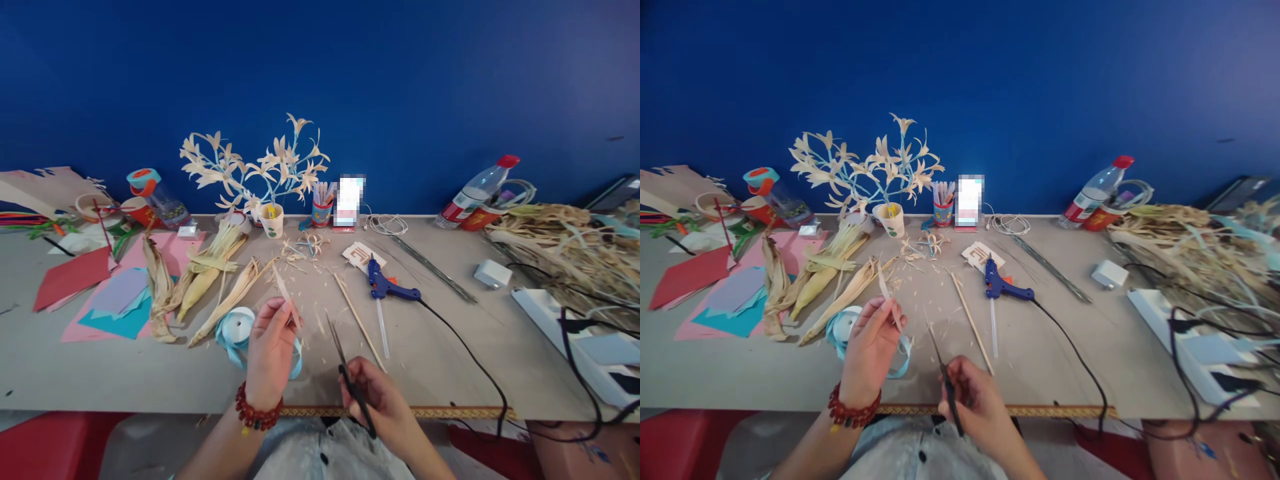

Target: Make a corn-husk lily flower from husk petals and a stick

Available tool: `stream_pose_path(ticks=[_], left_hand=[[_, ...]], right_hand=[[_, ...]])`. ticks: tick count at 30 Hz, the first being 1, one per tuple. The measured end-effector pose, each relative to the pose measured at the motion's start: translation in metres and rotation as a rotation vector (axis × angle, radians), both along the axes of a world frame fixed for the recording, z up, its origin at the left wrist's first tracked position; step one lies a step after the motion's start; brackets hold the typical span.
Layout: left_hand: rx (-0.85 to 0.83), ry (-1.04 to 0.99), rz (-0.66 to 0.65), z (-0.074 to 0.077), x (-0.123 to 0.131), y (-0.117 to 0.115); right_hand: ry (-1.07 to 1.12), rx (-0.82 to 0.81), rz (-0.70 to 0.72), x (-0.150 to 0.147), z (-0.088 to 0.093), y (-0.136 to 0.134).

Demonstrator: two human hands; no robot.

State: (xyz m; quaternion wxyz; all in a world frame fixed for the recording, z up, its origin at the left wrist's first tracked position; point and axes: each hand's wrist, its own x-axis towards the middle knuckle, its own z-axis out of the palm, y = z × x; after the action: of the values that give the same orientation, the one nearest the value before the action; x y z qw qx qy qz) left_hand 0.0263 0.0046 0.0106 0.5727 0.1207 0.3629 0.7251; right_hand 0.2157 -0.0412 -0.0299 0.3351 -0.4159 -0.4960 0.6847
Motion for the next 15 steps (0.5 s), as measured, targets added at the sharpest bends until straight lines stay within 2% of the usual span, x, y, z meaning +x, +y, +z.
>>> stream_pose_path(ticks=[3, 9, 15], left_hand=[[0.036, 0.049, 0.039, -0.001, 0.003, 0.002], [0.05, 0.045, 0.023, -0.006, 0.002, 0.003], [0.017, 0.02, 0.032, -0.007, 0.0, 0.0]], right_hand=[[0.005, -0.001, 0.026, -0.008, 0.003, -0.002], [0.069, 0.032, -0.032, -0.015, 0.005, 0.005], [-0.052, 0.129, 0.095, -0.014, 0.011, 0.005]])
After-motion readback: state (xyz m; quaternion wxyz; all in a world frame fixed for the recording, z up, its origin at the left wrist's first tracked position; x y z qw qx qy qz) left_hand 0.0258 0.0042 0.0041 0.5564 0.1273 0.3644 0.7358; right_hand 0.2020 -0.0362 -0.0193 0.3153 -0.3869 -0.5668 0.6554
